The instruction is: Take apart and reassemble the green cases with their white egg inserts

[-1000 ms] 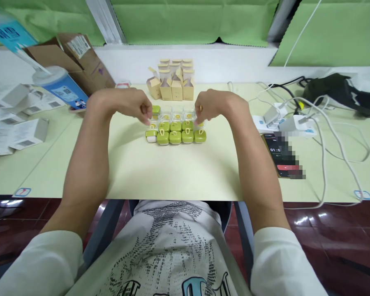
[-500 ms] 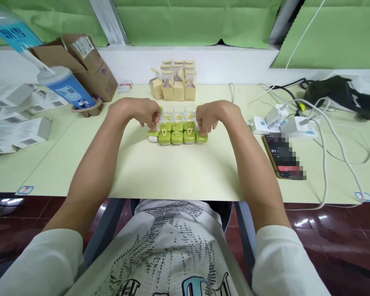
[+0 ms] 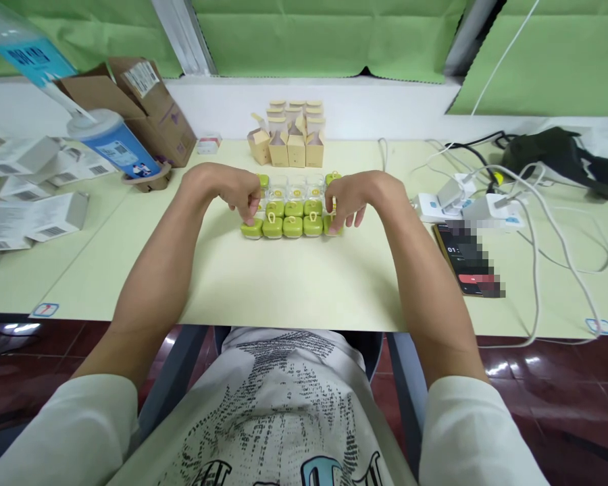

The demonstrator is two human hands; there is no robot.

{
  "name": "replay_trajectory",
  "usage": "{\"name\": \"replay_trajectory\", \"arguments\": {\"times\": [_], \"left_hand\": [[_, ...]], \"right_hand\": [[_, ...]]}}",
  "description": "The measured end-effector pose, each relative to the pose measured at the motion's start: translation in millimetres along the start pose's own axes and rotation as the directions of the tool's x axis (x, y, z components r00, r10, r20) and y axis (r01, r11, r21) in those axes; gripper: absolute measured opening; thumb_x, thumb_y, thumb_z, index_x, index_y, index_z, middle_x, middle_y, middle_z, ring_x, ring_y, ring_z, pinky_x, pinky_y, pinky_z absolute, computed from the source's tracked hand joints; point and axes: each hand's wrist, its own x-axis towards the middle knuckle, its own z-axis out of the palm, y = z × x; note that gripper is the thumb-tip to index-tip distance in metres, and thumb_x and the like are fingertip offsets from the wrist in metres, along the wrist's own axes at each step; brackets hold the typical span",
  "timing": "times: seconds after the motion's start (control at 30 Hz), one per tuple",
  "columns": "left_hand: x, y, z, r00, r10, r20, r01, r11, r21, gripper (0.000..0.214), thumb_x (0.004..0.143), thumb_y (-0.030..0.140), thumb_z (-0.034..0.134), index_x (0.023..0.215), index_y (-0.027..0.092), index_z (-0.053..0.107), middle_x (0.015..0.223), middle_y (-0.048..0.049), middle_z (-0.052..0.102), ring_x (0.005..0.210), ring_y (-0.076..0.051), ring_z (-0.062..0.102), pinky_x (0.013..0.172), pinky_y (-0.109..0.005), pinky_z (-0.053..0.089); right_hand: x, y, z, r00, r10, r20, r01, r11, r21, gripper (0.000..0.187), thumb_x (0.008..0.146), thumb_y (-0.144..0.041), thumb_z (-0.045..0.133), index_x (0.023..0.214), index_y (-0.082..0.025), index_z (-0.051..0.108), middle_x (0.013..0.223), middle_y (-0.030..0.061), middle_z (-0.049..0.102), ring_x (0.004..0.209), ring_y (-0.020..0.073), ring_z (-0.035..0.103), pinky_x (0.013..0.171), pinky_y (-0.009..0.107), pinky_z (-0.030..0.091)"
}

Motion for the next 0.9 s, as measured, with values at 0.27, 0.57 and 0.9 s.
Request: {"name": "replay_trajectory", "arguments": {"times": [0.27, 0.57, 0.9], "left_hand": [[-49.6, 0.6, -29.8, 0.991, 0.006, -0.136, -0.004, 1.0, 0.012, 0.025, 0.085, 0.042, 0.078, 0.097, 0.021, 0.085, 0.105, -0.0065, 0.09, 0.107, -0.03, 0.083, 0.099, -0.036, 0.061], [-45.3, -10.2, -25.6, 0.93, -0.123, -0.346, 0.052, 0.977, -0.206, 0.049, 0.11, 0.051, 0.073, 0.143, 0.016, 0.077, 0.128, -0.0074, 0.089, 0.105, -0.021, 0.082, 0.099, -0.031, 0.058], [-13.1, -27.7, -16.2, 0.898, -0.138, -0.417, 0.1, 0.989, -0.111, 0.019, 0.097, 0.037, 0.083, 0.11, 0.024, 0.083, 0.096, -0.0019, 0.084, 0.092, -0.024, 0.083, 0.091, -0.036, 0.059]], "right_hand": [[-36.4, -27.1, -6.1, 0.989, 0.077, -0.127, -0.111, 0.949, -0.294, 0.038, 0.074, -0.039, 0.109, 0.1, -0.026, 0.084, 0.094, 0.0066, 0.086, 0.093, 0.0381, 0.087, 0.077, 0.047, 0.069], [-27.7, 0.9, -32.7, 0.895, -0.186, -0.405, 0.041, 0.939, -0.34, 0.039, 0.096, -0.033, 0.09, 0.134, -0.027, 0.086, 0.119, 0.011, 0.087, 0.117, 0.0382, 0.08, 0.107, 0.052, 0.065], [23.1, 30.0, -30.9, 0.884, -0.231, -0.407, 0.053, 0.913, -0.404, 0.038, 0.094, -0.036, 0.095, 0.13, -0.025, 0.089, 0.104, 0.0079, 0.086, 0.112, 0.035, 0.079, 0.1, 0.049, 0.063]]}}
